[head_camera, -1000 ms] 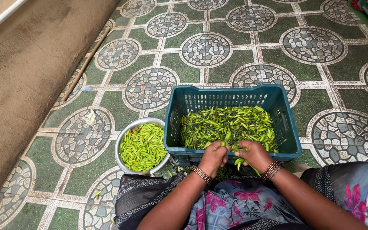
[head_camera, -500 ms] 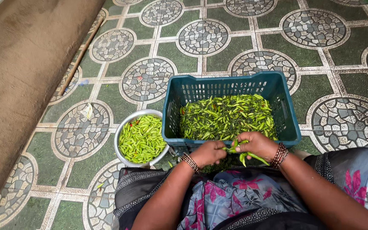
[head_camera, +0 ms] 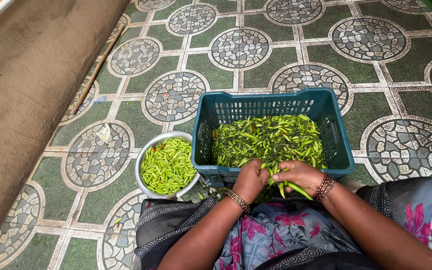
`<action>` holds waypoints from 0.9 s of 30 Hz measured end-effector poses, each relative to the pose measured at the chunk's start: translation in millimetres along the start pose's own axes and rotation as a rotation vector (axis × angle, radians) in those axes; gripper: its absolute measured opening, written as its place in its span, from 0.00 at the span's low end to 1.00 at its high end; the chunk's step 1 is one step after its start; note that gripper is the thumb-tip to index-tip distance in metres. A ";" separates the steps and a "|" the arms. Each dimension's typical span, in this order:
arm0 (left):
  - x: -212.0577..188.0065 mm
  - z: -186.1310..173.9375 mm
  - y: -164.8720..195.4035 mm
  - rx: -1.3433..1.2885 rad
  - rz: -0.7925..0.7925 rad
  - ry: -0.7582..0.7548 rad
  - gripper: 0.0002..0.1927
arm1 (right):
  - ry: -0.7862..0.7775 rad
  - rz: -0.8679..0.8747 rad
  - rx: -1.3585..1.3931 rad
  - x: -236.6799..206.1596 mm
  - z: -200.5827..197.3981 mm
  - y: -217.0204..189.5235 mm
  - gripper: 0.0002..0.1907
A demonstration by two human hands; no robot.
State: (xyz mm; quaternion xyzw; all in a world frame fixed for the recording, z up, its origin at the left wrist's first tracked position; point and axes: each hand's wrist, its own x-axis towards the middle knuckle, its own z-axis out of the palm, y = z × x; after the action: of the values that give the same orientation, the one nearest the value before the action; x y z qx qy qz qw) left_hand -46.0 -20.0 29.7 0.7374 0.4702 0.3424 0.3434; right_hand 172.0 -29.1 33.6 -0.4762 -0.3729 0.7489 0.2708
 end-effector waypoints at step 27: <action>-9.7 -18.9 39.8 0.217 0.463 0.137 0.08 | 0.058 -0.038 0.228 6.3 10.8 6.2 0.08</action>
State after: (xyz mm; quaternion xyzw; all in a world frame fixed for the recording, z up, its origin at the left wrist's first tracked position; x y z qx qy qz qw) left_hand -46.5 -38.3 70.9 0.8329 0.3450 0.4088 0.1421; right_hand 159.3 -31.1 28.2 -0.4568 -0.2863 0.7670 0.3481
